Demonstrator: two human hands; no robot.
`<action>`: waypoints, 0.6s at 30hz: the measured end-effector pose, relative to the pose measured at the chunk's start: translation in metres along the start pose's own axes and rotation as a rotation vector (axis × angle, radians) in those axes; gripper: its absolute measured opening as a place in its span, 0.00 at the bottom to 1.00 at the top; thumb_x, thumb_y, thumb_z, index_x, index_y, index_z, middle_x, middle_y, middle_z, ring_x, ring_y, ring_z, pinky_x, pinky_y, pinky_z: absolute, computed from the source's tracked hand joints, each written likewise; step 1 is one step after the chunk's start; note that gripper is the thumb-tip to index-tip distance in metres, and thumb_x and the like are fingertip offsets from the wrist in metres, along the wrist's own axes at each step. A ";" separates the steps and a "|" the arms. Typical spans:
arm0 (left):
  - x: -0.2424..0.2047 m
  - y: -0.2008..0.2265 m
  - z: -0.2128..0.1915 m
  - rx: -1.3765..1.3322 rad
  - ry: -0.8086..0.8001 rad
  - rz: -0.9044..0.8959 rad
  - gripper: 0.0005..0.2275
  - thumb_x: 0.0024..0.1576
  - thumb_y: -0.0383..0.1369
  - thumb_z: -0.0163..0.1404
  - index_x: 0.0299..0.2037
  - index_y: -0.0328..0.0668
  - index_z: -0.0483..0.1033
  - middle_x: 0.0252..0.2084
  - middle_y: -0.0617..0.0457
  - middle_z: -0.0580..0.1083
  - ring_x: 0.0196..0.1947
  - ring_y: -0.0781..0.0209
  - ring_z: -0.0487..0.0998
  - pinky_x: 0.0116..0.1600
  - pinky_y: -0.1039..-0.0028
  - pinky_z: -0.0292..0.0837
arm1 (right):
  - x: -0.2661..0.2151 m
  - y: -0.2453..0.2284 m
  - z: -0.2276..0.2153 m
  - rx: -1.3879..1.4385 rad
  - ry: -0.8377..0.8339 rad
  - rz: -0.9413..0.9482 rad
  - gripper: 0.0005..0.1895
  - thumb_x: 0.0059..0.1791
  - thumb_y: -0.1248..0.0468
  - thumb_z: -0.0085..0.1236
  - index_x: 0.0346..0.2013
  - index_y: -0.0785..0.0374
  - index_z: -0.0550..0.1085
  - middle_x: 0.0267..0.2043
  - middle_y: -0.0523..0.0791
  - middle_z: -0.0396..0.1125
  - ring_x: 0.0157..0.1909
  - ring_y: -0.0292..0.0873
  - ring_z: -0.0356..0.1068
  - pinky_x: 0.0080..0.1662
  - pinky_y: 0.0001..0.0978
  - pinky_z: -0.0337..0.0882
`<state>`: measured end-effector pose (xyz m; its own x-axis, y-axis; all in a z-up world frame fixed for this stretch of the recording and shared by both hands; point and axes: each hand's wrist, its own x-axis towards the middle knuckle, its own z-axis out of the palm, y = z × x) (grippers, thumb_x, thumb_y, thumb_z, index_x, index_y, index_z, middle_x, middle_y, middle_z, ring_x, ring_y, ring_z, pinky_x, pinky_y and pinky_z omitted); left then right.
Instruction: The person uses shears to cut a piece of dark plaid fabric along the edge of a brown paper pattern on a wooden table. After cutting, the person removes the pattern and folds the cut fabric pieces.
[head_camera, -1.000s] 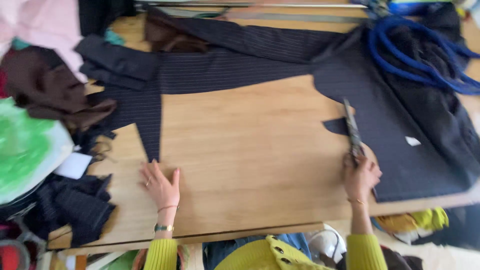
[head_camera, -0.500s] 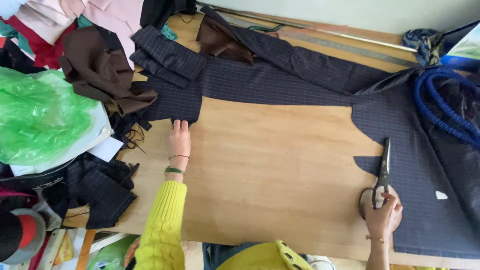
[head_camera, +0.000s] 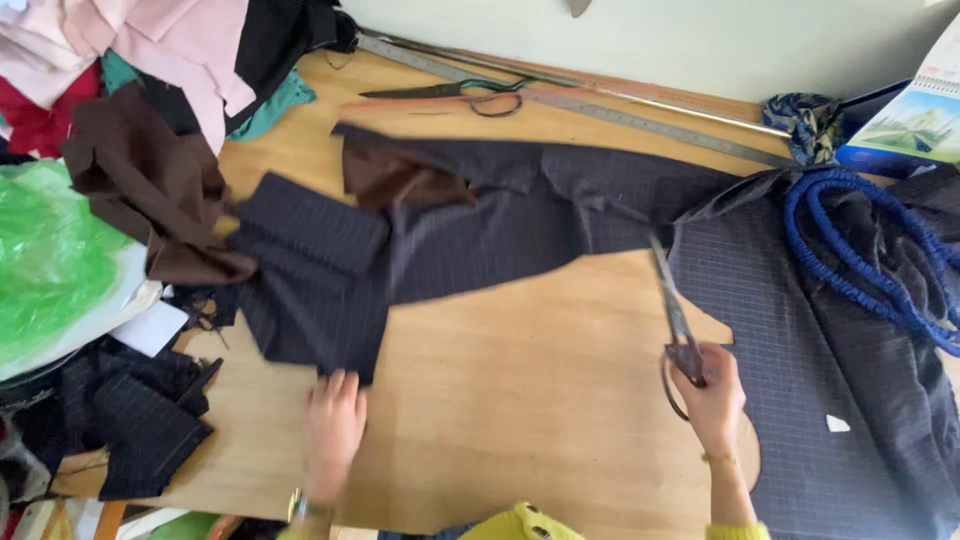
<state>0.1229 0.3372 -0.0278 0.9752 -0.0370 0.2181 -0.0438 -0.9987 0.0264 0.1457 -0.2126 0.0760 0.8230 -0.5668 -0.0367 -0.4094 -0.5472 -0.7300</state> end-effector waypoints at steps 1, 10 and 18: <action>-0.021 0.003 0.004 0.011 -0.019 -0.025 0.08 0.52 0.38 0.53 0.39 0.50 0.76 0.42 0.53 0.75 0.39 0.48 0.74 0.44 0.57 0.68 | 0.019 -0.001 0.008 -0.097 -0.040 -0.042 0.31 0.41 0.56 0.69 0.58 0.53 0.71 0.44 0.42 0.75 0.44 0.41 0.76 0.52 0.31 0.66; -0.147 -0.004 0.033 0.011 -0.289 -0.219 0.23 0.31 0.61 0.51 0.36 0.72 0.79 0.44 0.74 0.77 0.43 0.62 0.79 0.45 0.57 0.70 | 0.199 -0.088 0.112 -0.198 -0.386 -0.760 0.25 0.43 0.61 0.68 0.53 0.59 0.72 0.48 0.46 0.72 0.51 0.46 0.71 0.50 0.35 0.67; 0.032 -0.016 -0.068 -0.525 0.077 -0.450 0.19 0.57 0.47 0.54 0.52 0.46 0.74 0.51 0.50 0.76 0.51 0.47 0.76 0.54 0.59 0.69 | 0.291 -0.131 0.197 -0.337 -0.377 -0.906 0.18 0.48 0.60 0.65 0.49 0.56 0.69 0.48 0.48 0.71 0.46 0.56 0.72 0.46 0.47 0.67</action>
<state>0.1400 0.3544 0.0448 0.9059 0.3983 0.1437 0.2427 -0.7666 0.5945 0.5167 -0.1839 0.0265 0.9234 0.3405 0.1774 0.3830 -0.8491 -0.3638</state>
